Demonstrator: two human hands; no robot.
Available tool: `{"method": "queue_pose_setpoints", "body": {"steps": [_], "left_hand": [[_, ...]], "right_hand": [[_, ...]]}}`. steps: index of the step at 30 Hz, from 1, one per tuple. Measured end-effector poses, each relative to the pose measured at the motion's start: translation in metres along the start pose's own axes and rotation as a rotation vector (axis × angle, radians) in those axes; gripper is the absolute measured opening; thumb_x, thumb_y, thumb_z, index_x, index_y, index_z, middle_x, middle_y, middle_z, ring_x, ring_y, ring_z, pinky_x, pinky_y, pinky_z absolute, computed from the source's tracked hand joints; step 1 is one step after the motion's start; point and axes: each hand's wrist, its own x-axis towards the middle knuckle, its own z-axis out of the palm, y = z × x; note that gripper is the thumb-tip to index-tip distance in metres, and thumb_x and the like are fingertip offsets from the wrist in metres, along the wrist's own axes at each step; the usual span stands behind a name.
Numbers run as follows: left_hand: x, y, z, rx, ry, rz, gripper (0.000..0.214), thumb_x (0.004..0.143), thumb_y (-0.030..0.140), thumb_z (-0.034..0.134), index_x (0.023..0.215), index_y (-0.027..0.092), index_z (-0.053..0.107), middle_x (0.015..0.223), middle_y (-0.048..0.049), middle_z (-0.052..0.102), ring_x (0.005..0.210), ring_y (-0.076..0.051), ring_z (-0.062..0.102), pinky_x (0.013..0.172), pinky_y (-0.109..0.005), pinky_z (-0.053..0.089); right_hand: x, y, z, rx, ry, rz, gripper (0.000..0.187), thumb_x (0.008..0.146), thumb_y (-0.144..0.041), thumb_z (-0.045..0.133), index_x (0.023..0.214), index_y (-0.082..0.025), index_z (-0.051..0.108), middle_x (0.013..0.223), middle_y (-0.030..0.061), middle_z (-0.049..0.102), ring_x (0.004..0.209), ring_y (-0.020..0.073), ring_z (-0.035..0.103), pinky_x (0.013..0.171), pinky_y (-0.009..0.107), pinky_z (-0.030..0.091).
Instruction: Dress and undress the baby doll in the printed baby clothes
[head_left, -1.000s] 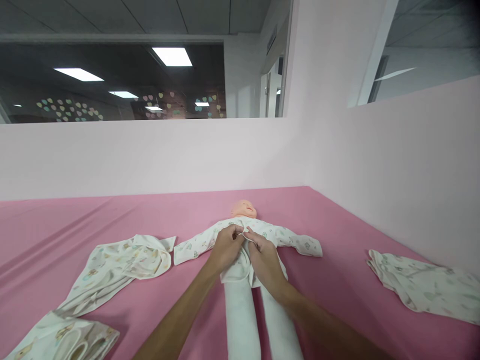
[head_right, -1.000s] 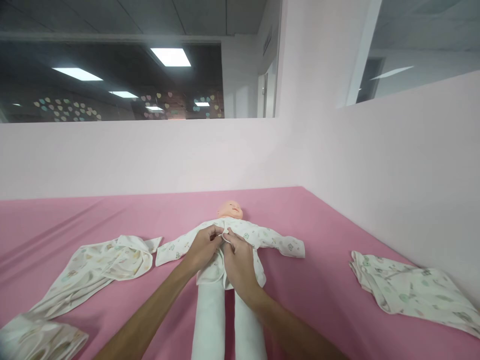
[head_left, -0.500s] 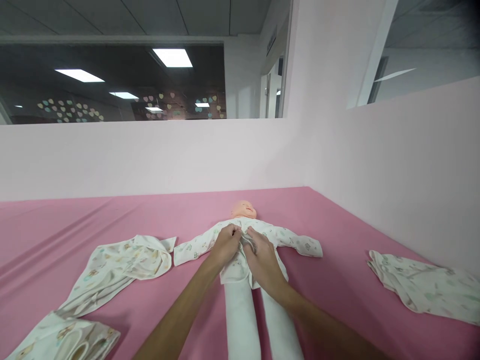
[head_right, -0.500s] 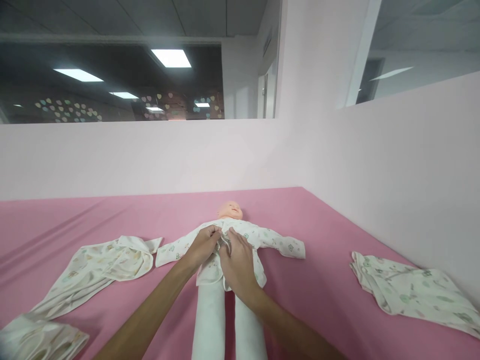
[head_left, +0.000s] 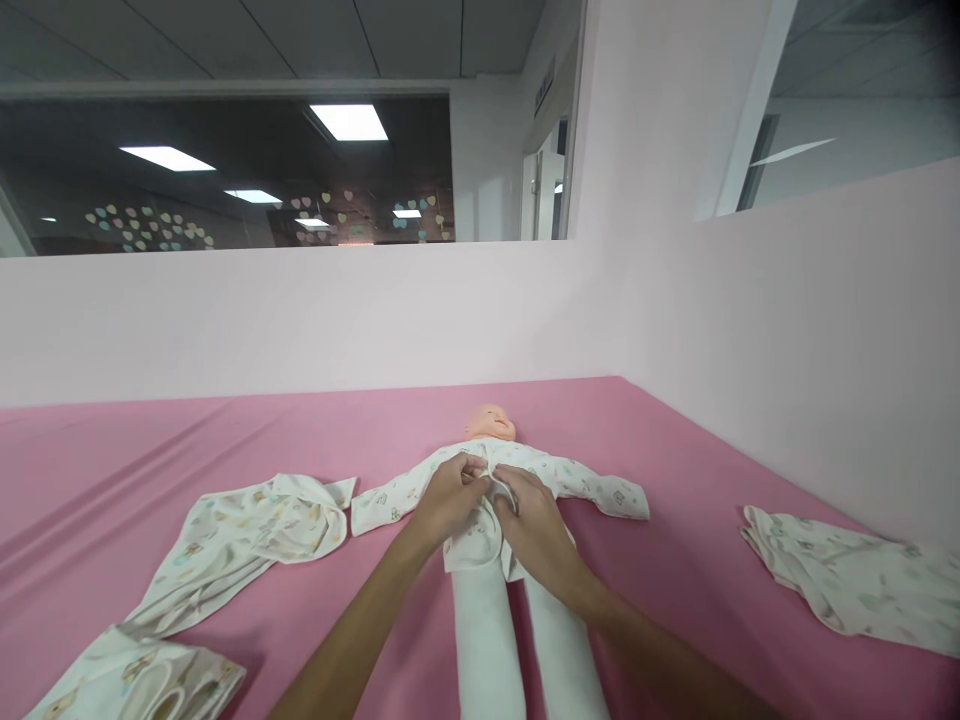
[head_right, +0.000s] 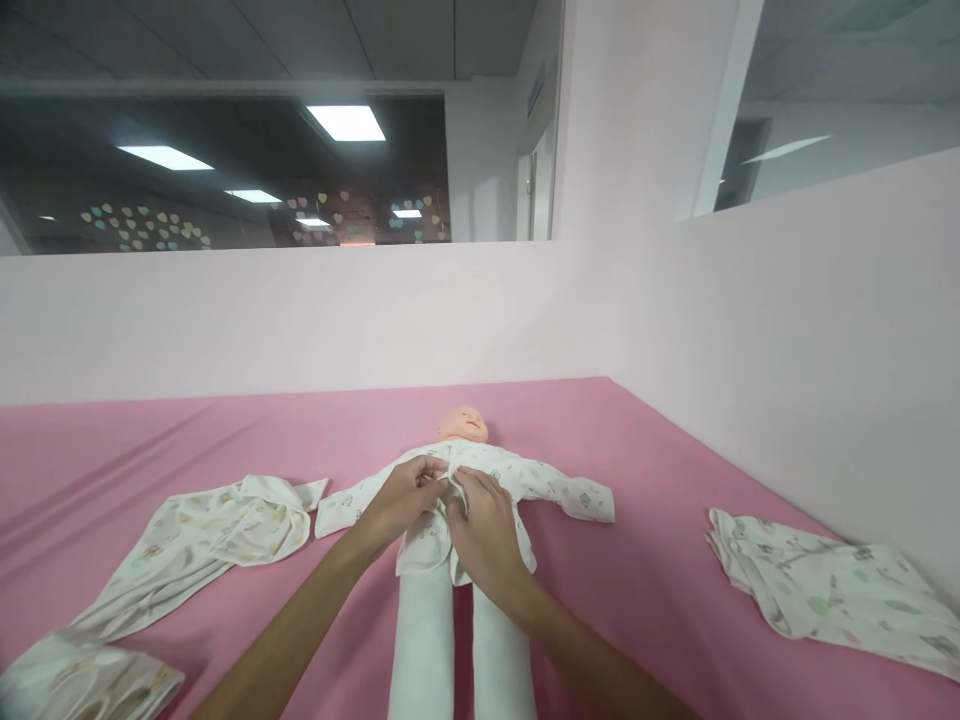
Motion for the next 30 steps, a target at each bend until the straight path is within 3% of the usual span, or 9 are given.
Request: {"method": "queue_pose_setpoints", "body": {"steps": [5, 8, 11, 15, 20, 26, 30], "left_hand": [[-0.031, -0.001, 0.006, 0.356, 0.131, 0.105, 0.024, 0.077, 0.024, 0.048, 0.1, 0.02, 0.055, 0.098, -0.002, 0.056, 0.084, -0.017, 0.052, 0.074, -0.03, 0.042], [-0.042, -0.002, 0.017, 0.465, 0.169, 0.143, 0.024, 0.081, 0.022, 0.043, 0.102, 0.021, 0.054, 0.099, -0.0026, 0.055, 0.087, -0.018, 0.051, 0.076, -0.033, 0.04], [-0.046, -0.001, 0.027, 0.579, 0.238, 0.152, 0.018, 0.084, 0.025, 0.043, 0.098, 0.02, 0.055, 0.098, -0.0044, 0.055, 0.089, -0.021, 0.05, 0.077, -0.035, 0.04], [-0.046, 0.0, 0.038, 0.698, 0.309, 0.16, 0.018, 0.09, 0.025, 0.039, 0.092, 0.017, 0.055, 0.097, -0.0073, 0.054, 0.09, -0.023, 0.05, 0.076, -0.036, 0.041], [-0.042, -0.007, 0.04, 0.794, 0.346, 0.195, 0.018, 0.087, 0.01, 0.038, 0.086, 0.016, 0.055, 0.091, -0.0071, 0.056, 0.084, -0.021, 0.052, 0.073, -0.034, 0.042], [-0.047, -0.015, 0.031, 0.99, 0.476, 0.37, 0.024, 0.079, -0.001, 0.041, 0.079, 0.017, 0.057, 0.08, -0.0039, 0.059, 0.076, -0.02, 0.055, 0.067, -0.031, 0.041], [-0.053, -0.017, 0.028, 1.169, 0.561, 0.507, 0.024, 0.078, -0.002, 0.042, 0.072, 0.017, 0.055, 0.07, -0.0033, 0.056, 0.068, -0.02, 0.053, 0.064, -0.033, 0.04]], "right_hand": [[-0.01, 0.006, -0.016, -0.112, 0.008, 0.021, 0.012, 0.078, -0.017, 0.044, 0.078, -0.021, 0.055, 0.088, 0.0045, 0.061, 0.09, 0.0228, 0.053, 0.082, 0.038, 0.041], [-0.016, 0.002, -0.02, -0.089, 0.018, 0.057, 0.014, 0.081, -0.02, 0.043, 0.067, -0.022, 0.043, 0.075, 0.0009, 0.054, 0.078, 0.0199, 0.049, 0.071, 0.034, 0.04], [-0.019, -0.005, -0.021, -0.01, 0.019, 0.076, 0.016, 0.082, -0.021, 0.041, 0.066, -0.022, 0.039, 0.072, -0.0006, 0.05, 0.074, 0.0185, 0.046, 0.068, 0.032, 0.038], [-0.02, -0.009, -0.02, 0.09, -0.015, 0.123, 0.01, 0.081, -0.022, 0.044, 0.071, -0.022, 0.045, 0.076, -0.0009, 0.052, 0.077, 0.0181, 0.047, 0.07, 0.031, 0.039], [-0.021, -0.01, -0.021, 0.114, -0.048, 0.1, 0.008, 0.076, -0.019, 0.045, 0.073, -0.022, 0.052, 0.081, 0.0, 0.057, 0.082, 0.0184, 0.049, 0.077, 0.033, 0.039], [-0.023, -0.004, -0.023, 0.023, -0.054, 0.093, 0.016, 0.071, -0.013, 0.045, 0.081, -0.022, 0.053, 0.09, 0.001, 0.059, 0.089, 0.0196, 0.05, 0.082, 0.035, 0.039], [-0.023, -0.002, -0.024, -0.069, -0.06, 0.06, 0.013, 0.072, -0.013, 0.042, 0.075, -0.021, 0.051, 0.084, 0.0006, 0.058, 0.088, 0.0204, 0.05, 0.081, 0.036, 0.038]]}}
